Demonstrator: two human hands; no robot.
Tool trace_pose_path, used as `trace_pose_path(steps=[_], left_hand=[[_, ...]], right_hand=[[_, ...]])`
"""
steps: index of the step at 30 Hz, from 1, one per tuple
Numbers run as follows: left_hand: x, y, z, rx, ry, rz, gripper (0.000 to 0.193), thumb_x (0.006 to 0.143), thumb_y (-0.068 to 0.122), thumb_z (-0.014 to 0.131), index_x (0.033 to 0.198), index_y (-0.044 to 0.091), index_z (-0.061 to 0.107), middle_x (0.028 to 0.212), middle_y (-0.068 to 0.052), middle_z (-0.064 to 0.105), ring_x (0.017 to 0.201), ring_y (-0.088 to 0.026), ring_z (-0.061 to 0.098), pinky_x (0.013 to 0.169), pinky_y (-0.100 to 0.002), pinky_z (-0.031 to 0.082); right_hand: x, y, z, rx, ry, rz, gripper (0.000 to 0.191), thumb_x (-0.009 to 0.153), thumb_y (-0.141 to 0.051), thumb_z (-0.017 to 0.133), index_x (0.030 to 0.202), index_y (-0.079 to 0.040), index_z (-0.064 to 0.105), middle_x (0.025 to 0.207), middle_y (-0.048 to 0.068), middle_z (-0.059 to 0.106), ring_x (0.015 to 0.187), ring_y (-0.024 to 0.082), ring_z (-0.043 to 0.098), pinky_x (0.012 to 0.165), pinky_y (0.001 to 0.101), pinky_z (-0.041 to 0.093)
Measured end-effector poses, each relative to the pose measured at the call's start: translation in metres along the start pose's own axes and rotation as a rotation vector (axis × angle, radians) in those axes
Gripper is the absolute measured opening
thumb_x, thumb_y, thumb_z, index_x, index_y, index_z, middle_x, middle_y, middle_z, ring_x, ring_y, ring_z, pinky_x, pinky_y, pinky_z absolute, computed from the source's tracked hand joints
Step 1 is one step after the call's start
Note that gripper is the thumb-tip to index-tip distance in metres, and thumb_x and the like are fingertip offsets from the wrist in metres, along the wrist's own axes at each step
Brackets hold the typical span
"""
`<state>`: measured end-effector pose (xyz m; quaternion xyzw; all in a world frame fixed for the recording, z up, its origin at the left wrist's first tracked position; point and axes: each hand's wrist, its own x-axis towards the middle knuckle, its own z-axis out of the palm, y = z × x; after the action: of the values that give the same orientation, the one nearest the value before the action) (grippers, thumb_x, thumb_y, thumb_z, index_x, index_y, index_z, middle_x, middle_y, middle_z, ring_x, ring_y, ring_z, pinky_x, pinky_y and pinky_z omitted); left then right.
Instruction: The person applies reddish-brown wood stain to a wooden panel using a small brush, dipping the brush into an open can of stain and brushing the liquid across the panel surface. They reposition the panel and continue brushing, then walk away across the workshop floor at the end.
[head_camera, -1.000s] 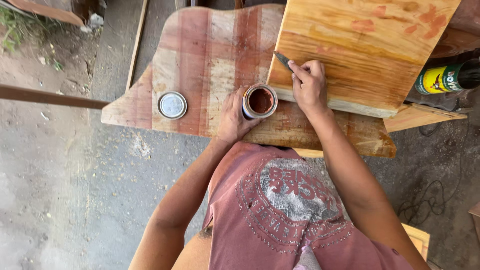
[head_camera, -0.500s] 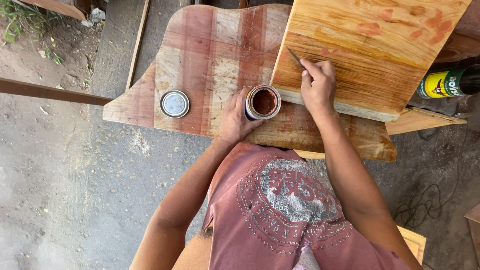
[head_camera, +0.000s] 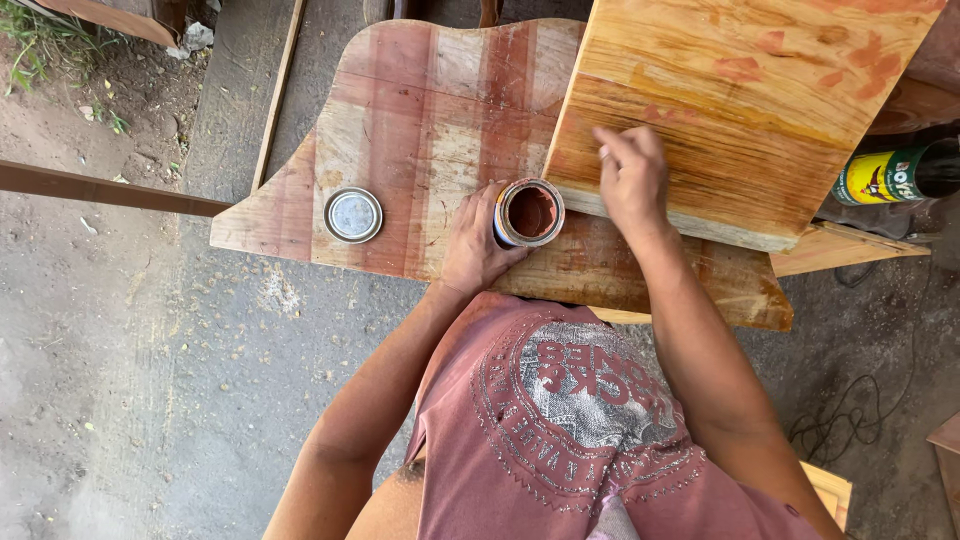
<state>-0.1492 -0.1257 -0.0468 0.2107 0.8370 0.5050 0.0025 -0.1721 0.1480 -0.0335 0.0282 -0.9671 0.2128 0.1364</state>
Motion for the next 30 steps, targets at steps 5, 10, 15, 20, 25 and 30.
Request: trace_pose_path(steps=[5,10,15,20,25,30], left_hand=[[0.0,0.0,-0.001,-0.011,0.005,0.031,0.095,0.073,0.034,0.092,0.146,0.003,0.041,0.138,-0.02,0.058,0.127,-0.04,0.054,0.11,-0.049,0.044],[0.0,0.0,0.0,-0.002,0.007,0.029,0.095,0.072,0.034,0.092,0.145,0.003,0.041,0.137,-0.02,0.057,0.127,-0.04,0.055,0.109,-0.05,0.044],[0.0,-0.001,0.002,-0.013,0.032,0.04,0.093,0.074,0.035,0.093,0.145,0.005,0.041,0.136,-0.019,0.059,0.125,-0.039,0.056,0.108,-0.049,0.045],[0.001,0.0,0.0,-0.004,0.01,0.022,0.096,0.072,0.034,0.093,0.146,0.003,0.039,0.135,-0.02,0.058,0.123,-0.041,0.055,0.107,-0.05,0.045],[0.001,0.001,0.0,-0.012,0.025,0.033,0.094,0.073,0.034,0.092,0.145,0.004,0.04,0.135,-0.019,0.059,0.123,-0.04,0.056,0.107,-0.05,0.045],[0.0,0.001,0.0,-0.004,0.025,0.046,0.095,0.071,0.031,0.092,0.146,0.003,0.04,0.137,-0.02,0.058,0.125,-0.041,0.054,0.107,-0.05,0.045]], right_hand=[[0.026,-0.005,-0.016,-0.067,0.16,-0.073,0.027,0.097,-0.001,0.074,0.124,-0.005,0.078,0.102,0.012,0.059,0.099,0.029,0.057,0.09,0.0431,0.049],[0.029,-0.019,-0.019,-0.091,0.109,-0.149,0.025,0.098,0.001,0.075,0.122,-0.005,0.079,0.099,0.013,0.056,0.097,0.029,0.055,0.085,0.0413,0.047],[0.021,-0.009,-0.019,-0.007,0.014,-0.141,0.024,0.095,-0.002,0.076,0.117,-0.008,0.08,0.1,0.01,0.057,0.097,0.026,0.054,0.083,0.0377,0.048],[0.032,0.009,-0.011,-0.171,0.08,-0.027,0.017,0.102,-0.006,0.077,0.118,-0.008,0.081,0.1,0.008,0.057,0.095,0.022,0.052,0.078,0.0349,0.046],[0.028,0.01,-0.011,-0.007,-0.045,-0.062,0.016,0.099,-0.007,0.077,0.114,-0.01,0.08,0.1,0.007,0.06,0.095,0.021,0.054,0.079,0.0341,0.049],[0.039,0.012,-0.025,-0.044,-0.05,-0.075,0.021,0.098,-0.003,0.076,0.118,-0.01,0.08,0.099,0.009,0.06,0.093,0.021,0.055,0.08,0.0349,0.05]])
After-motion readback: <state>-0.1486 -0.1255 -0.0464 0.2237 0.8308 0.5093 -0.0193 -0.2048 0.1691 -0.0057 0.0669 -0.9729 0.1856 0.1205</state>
